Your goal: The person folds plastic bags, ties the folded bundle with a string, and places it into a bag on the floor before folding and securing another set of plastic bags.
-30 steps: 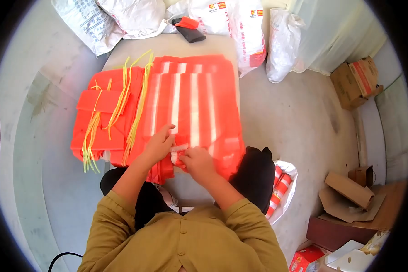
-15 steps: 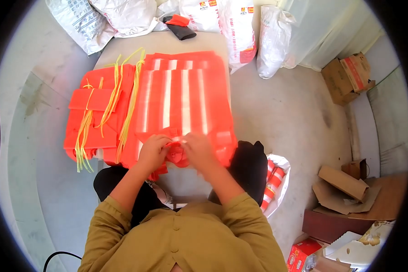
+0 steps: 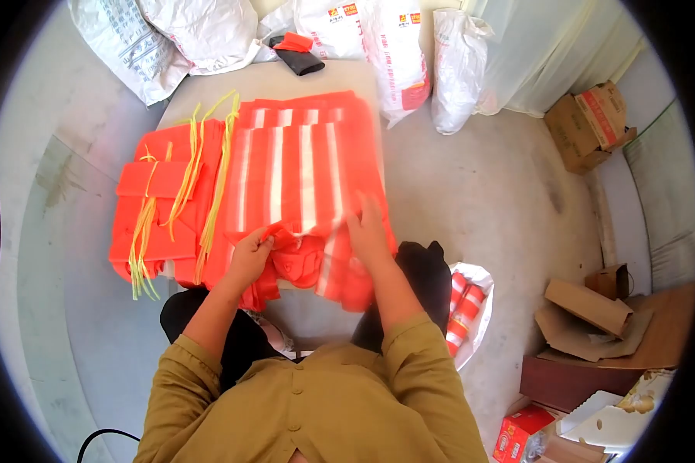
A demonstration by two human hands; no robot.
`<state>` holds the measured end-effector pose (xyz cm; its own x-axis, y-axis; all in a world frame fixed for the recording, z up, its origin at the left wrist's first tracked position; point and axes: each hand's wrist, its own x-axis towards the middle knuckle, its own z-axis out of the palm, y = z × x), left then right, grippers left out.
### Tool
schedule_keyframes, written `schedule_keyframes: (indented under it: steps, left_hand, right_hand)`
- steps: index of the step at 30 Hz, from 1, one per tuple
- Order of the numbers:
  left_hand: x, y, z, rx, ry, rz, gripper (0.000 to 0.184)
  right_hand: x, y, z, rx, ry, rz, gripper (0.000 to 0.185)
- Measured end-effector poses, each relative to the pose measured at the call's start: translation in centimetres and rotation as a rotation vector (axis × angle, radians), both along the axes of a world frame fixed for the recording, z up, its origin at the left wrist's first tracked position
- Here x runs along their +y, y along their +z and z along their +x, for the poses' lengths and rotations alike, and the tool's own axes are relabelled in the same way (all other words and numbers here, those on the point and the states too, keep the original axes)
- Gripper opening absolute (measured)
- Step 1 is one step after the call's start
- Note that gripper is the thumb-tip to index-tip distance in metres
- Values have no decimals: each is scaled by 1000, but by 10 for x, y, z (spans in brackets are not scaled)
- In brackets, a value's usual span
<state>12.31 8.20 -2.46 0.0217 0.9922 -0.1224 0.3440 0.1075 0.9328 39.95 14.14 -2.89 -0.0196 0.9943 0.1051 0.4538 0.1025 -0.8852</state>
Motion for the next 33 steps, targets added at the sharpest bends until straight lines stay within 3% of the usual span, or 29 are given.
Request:
schedule_keyframes:
  steps: [11,15,19,23,26,29,33]
  left_hand:
    - [-1,11,4,-83,38,-42,26]
    - [-5,5,7,-78,56,56,26]
    - [-7,3,5,250,-56,229,20]
    - [-15,5,7,495,-149,508,26]
    - [-20,5,7,595,-199,604,28]
    - [-25,9,8,674,-222,654,29]
    - [-26,7,7,712,-239,732,28]
  right_hand:
    - [7,-15,3,100,-87,64,51]
    - [-30,10,6,206,-33,-192,52]
    - [-62,-5,20,207,67,-122,47]
    - [-91,33,26,579,130,-396,30]
    - [-95,30,32,616,171,-445,30]
    - [-82,43,22,634,175,-474,23]
    - [-43,55,-3,366,250,-529,24]
